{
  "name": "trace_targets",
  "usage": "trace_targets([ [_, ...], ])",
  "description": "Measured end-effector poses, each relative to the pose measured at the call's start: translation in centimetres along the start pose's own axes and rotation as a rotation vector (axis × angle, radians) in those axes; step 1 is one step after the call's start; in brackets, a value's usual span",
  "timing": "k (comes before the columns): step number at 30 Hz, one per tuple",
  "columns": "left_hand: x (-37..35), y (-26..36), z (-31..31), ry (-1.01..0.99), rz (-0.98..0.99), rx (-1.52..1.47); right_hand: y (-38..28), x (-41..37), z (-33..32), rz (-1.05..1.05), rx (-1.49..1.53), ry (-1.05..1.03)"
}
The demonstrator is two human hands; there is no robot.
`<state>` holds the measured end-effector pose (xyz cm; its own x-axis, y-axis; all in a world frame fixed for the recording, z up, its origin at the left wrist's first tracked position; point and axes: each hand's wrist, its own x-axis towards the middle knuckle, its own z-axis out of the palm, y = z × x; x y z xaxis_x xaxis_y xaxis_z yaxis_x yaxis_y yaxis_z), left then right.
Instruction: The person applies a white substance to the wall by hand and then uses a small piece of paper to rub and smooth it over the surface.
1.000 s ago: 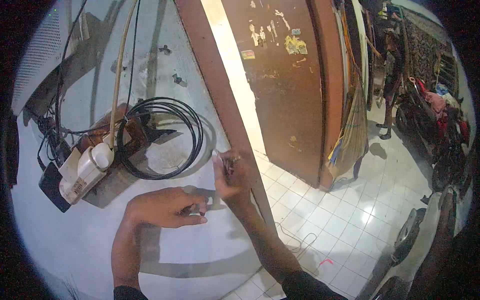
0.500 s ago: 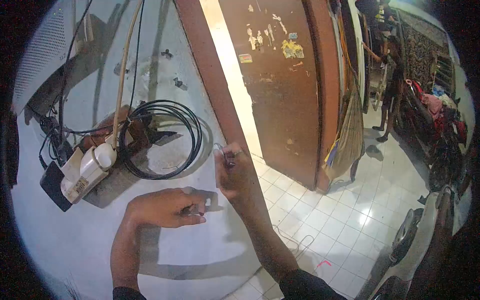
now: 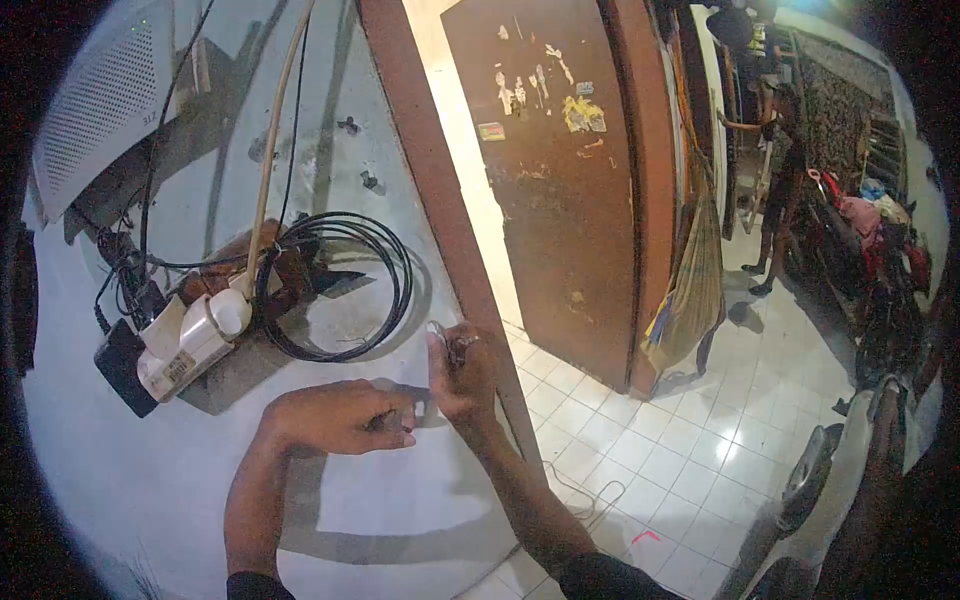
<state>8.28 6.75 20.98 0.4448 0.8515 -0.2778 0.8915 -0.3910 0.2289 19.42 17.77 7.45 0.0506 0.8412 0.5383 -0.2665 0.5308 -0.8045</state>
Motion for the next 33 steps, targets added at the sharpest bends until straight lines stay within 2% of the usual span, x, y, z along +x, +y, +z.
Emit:
trace_targets([
  [3, -0.2, 0.9, -0.6, -0.027, -0.040, 0.028, 0.6, -2.3, 0.2, -0.237, -0.068, 0.072],
  [6, 0.0, 0.3, -0.3, -0.045, -0.041, -0.010, 1.7, -1.3, 0.5, -0.357, -0.060, 0.095],
  [7, -0.1, 0.4, -0.5, -0.045, -0.044, -0.009, 1.6, -0.2, 0.4, -0.331, -0.208, 0.110],
  [10, -0.1, 0.7, -0.5, -0.038, -0.029, -0.009, -1.1, 2.8, -0.4, -0.039, 0.070, -0.055],
  [11, 0.0, 0.2, -0.2, -0.028, -0.018, -0.004, -2.9, 2.4, -0.8, 0.052, 0.081, -0.106],
  [14, -0.2, 0.1, -0.1, -0.018, -0.020, -0.029, 1.9, -0.7, -0.1, -0.237, -0.119, 0.041],
  [15, -0.1, 0.2, -0.2, -0.021, -0.024, -0.039, 0.2, -2.1, 0.0, -0.218, -0.034, 0.069],
  [18, 0.1, -0.8, 0.4, -0.009, 0.006, -0.022, 0.5, -1.4, -0.3, -0.201, -0.173, 0.025],
  [19, 0.0, -0.3, 0.0, -0.017, -0.007, -0.024, 1.5, 0.5, 0.3, -0.252, -0.200, 0.060],
  [22, -0.3, 1.1, -0.8, -0.035, -0.032, -0.044, -0.5, 3.4, -0.5, -0.103, -0.034, -0.094],
  [23, -0.2, 0.9, -0.7, -0.041, -0.037, -0.049, -2.7, 2.5, -1.1, 0.119, 0.091, -0.172],
  [27, 0.1, -0.4, 0.1, -0.028, 0.001, -0.058, -0.1, -2.3, 0.0, -0.184, -0.057, 0.034],
  [30, 0.1, -0.6, 0.2, -0.005, 0.024, -0.031, 0.5, -1.1, -0.1, -0.251, -0.066, 0.012],
  [31, 0.1, -0.2, -0.1, -0.040, 0.023, -0.026, 0.6, 0.3, 0.0, -0.297, -0.205, 0.026],
  [33, 0.2, -0.5, 0.6, 0.042, 0.094, -0.056, -1.3, 2.1, -0.9, -0.132, -0.093, -0.026],
])
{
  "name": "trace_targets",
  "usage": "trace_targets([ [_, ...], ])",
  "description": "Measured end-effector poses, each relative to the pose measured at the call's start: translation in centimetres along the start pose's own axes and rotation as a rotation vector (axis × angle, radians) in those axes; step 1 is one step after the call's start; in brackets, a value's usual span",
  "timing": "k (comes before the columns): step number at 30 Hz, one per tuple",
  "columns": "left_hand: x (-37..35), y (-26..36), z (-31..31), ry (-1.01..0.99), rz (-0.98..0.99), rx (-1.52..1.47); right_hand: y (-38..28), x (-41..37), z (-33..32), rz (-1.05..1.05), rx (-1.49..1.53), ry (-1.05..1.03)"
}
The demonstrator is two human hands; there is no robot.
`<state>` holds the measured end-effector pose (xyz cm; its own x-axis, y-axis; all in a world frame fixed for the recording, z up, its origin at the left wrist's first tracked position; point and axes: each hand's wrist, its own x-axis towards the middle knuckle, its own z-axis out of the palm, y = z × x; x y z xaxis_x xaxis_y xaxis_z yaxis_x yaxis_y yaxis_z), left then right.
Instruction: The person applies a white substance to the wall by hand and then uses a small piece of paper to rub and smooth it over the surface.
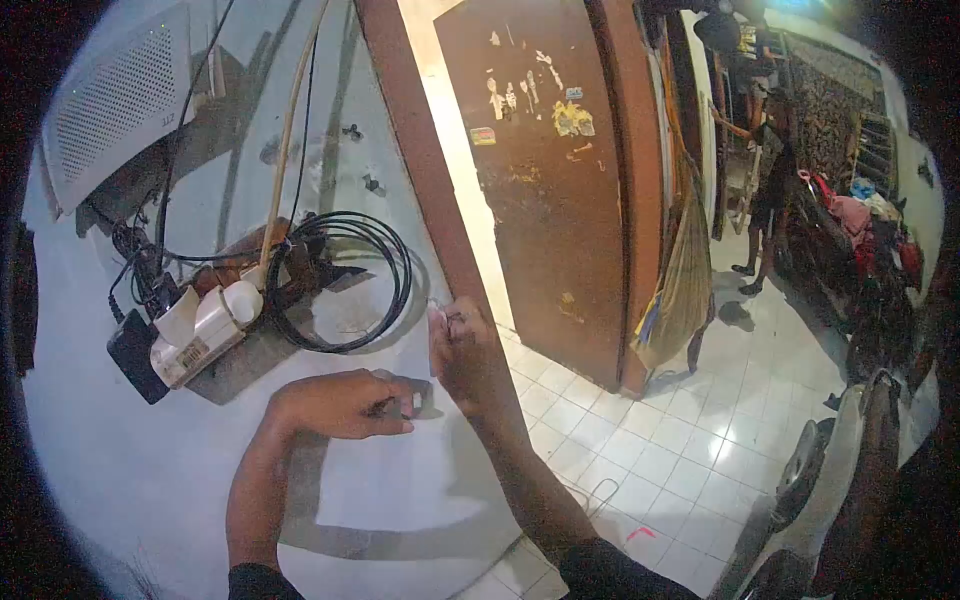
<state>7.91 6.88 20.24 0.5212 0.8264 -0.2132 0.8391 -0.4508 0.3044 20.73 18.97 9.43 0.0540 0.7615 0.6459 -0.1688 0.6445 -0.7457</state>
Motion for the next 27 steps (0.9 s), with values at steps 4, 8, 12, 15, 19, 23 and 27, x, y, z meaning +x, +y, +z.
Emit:
trace_targets([
  [4, 0.0, 0.3, -0.4, -0.033, -0.061, 0.048, 0.5, -1.1, 0.2, 0.119, 0.046, -0.044],
  [8, 0.0, 0.2, -0.5, -0.081, -0.103, 0.029, 5.6, -3.5, 2.4, 0.002, 0.020, 0.060],
  [12, -0.3, 0.1, -0.3, -0.003, 0.027, -0.022, 1.7, 2.4, 0.6, 0.016, 0.037, 0.103],
  [15, -0.2, 0.5, -0.6, 0.110, 0.085, -0.046, -0.9, 3.0, -0.9, 0.082, 0.353, 0.068],
  [19, 0.4, 0.9, -0.3, 0.284, 0.093, -0.039, 1.9, -2.6, -7.0, 0.363, 0.224, -0.163],
  [23, 2.2, -0.4, 1.5, 0.683, 0.289, 0.372, 10.8, -13.4, -17.1, 0.407, -0.195, -0.214],
  [27, 3.0, 1.4, 1.6, 0.649, 0.114, 0.819, 18.9, -28.3, -31.7, 0.349, -0.704, -0.314],
])
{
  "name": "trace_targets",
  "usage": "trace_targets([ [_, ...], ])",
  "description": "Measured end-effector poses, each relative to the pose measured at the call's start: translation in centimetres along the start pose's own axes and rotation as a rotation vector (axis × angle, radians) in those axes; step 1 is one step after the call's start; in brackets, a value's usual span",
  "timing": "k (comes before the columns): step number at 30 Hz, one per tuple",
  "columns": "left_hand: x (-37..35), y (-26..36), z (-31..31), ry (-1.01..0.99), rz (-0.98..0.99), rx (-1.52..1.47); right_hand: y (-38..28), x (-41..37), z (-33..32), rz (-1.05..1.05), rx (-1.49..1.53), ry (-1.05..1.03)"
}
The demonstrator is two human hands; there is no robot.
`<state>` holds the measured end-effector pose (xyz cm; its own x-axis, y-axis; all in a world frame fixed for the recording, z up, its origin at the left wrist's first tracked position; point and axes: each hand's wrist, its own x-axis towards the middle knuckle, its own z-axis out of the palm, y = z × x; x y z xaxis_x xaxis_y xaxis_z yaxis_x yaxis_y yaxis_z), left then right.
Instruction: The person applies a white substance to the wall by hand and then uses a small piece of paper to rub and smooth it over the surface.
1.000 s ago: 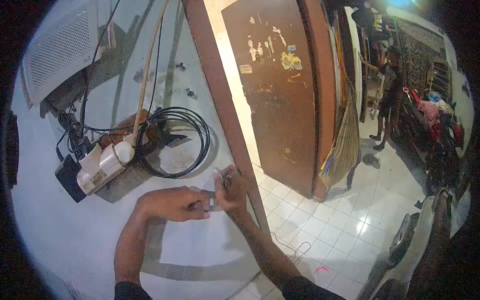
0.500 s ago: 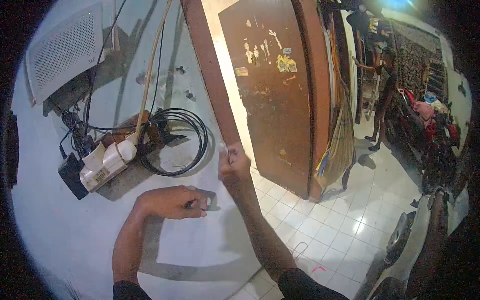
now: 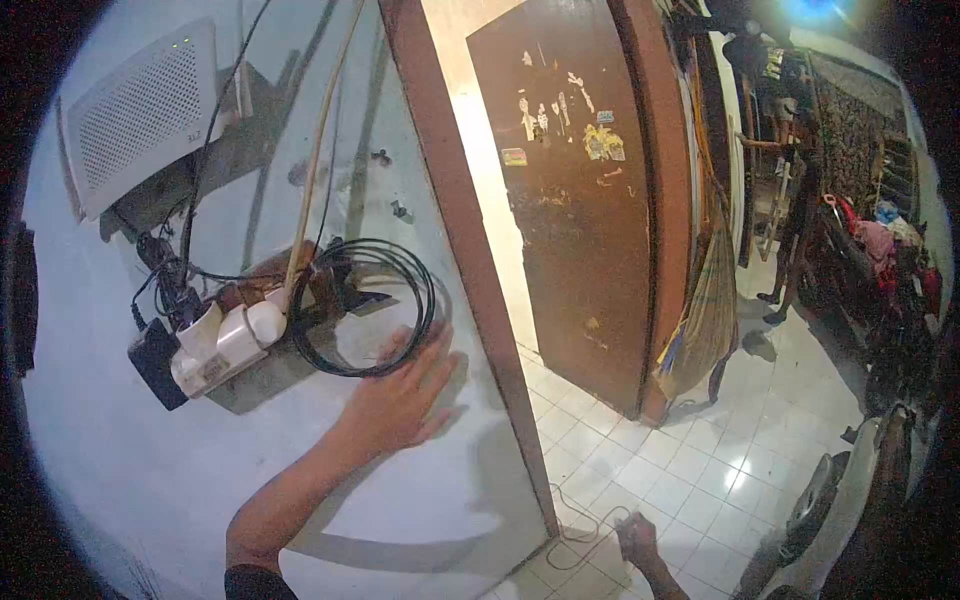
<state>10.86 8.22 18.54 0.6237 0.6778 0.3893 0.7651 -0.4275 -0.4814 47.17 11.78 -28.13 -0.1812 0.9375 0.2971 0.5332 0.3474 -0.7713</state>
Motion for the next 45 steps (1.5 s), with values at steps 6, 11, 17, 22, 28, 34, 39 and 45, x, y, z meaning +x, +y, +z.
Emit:
trace_targets([
  [6, -1.4, -0.1, 2.9, 0.284, 0.042, -0.012, 5.5, -12.0, -3.7, 0.353, -0.226, 0.014],
  [11, -1.0, 0.6, 1.8, -0.650, -0.113, -0.197, 6.7, -13.2, -4.5, 0.345, -0.143, -0.038],
  [17, 1.3, 1.6, 2.1, 0.032, 0.117, 0.159, 5.7, -14.5, -6.4, 0.193, -0.077, -0.060],
  [22, -5.4, 0.4, 5.1, -0.083, 0.061, 0.028, 8.5, -16.7, -11.0, 0.181, -0.157, -0.024],
  [28, 0.7, 2.3, 3.3, 0.008, -0.009, 0.250, 8.2, -17.1, -12.8, 0.139, -0.185, -0.005],
  [34, -2.9, 1.3, 5.5, 0.096, 0.168, 0.157, 7.0, -14.3, -11.6, 0.094, -0.079, -0.023],
  [39, -1.2, 2.1, 5.6, 0.169, 0.143, 0.186, 5.6, -12.6, -9.8, -0.033, 0.015, -0.056],
  [45, -3.5, 4.7, 6.5, 0.028, -0.118, 0.101, 3.9, -12.7, -10.4, -0.120, 0.278, -0.192],
])
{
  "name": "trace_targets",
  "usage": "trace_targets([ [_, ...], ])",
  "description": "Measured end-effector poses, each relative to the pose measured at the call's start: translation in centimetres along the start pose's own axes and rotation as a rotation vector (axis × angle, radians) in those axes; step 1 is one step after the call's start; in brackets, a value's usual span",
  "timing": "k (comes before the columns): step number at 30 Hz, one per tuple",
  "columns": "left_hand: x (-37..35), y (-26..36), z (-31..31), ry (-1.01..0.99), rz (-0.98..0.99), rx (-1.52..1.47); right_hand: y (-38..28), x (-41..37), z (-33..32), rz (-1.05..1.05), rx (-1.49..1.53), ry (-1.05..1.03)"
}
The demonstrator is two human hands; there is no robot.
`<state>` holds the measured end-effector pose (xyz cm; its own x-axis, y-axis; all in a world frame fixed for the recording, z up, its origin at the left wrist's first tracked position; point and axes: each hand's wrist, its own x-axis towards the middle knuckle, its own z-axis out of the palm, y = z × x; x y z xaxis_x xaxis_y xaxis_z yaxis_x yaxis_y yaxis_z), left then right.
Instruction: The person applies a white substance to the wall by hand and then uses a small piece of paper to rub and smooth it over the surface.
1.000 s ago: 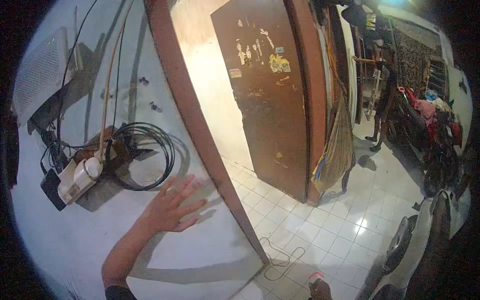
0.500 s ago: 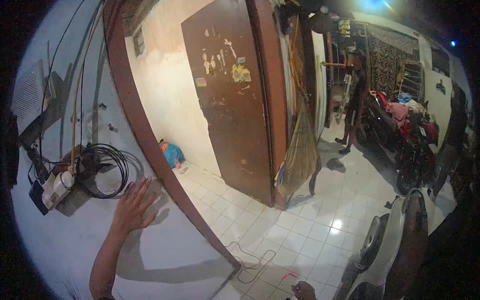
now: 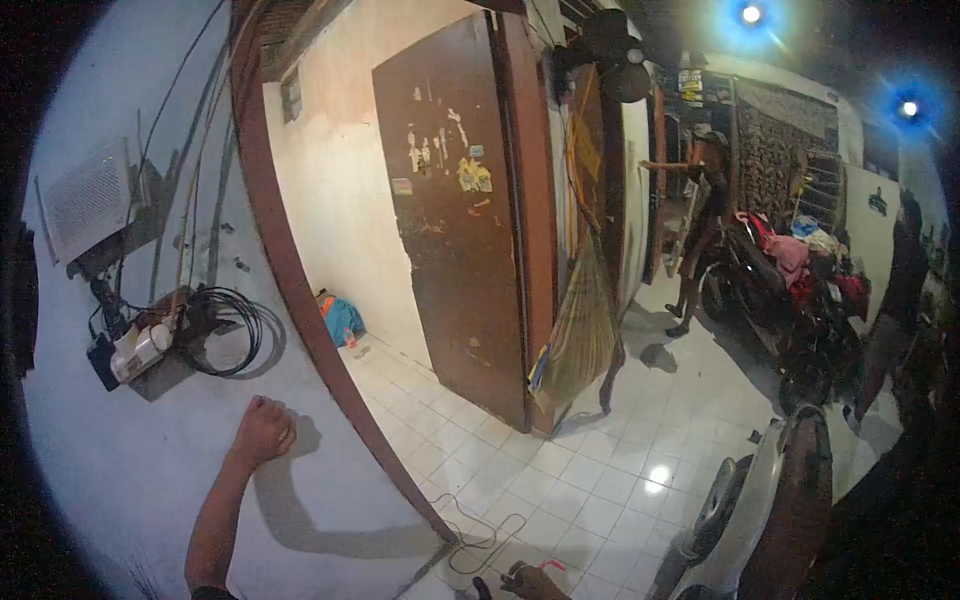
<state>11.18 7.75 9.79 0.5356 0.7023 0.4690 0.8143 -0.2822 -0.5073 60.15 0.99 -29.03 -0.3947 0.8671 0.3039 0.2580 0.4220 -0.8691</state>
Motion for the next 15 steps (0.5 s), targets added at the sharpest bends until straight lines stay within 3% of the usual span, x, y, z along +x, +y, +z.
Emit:
trace_targets([
  [1, -1.0, 0.7, -0.5, -0.048, -0.035, -0.026, -1.4, 0.9, -0.2, -0.009, 0.029, -0.046],
  [2, -1.8, 1.6, -1.0, -0.090, -0.069, -0.053, -3.0, 1.0, -1.1, 0.135, 0.108, -0.106],
  [6, -5.7, 4.3, -2.1, -0.131, -0.242, -0.131, -2.8, 1.0, -1.7, 0.268, -0.026, -0.265],
  [9, -8.4, 5.4, -3.9, -0.149, -0.369, -0.126, -2.0, 1.5, -1.5, 0.157, -0.086, -0.203],
  [13, -10.8, 5.6, -7.3, -0.165, -0.484, -0.099, -1.2, 4.2, -1.1, 0.262, -0.179, -0.203],
  [15, -11.9, 5.2, -8.6, -0.147, -0.530, -0.084, 0.5, 6.7, -0.7, 0.191, -0.095, -0.313],
])
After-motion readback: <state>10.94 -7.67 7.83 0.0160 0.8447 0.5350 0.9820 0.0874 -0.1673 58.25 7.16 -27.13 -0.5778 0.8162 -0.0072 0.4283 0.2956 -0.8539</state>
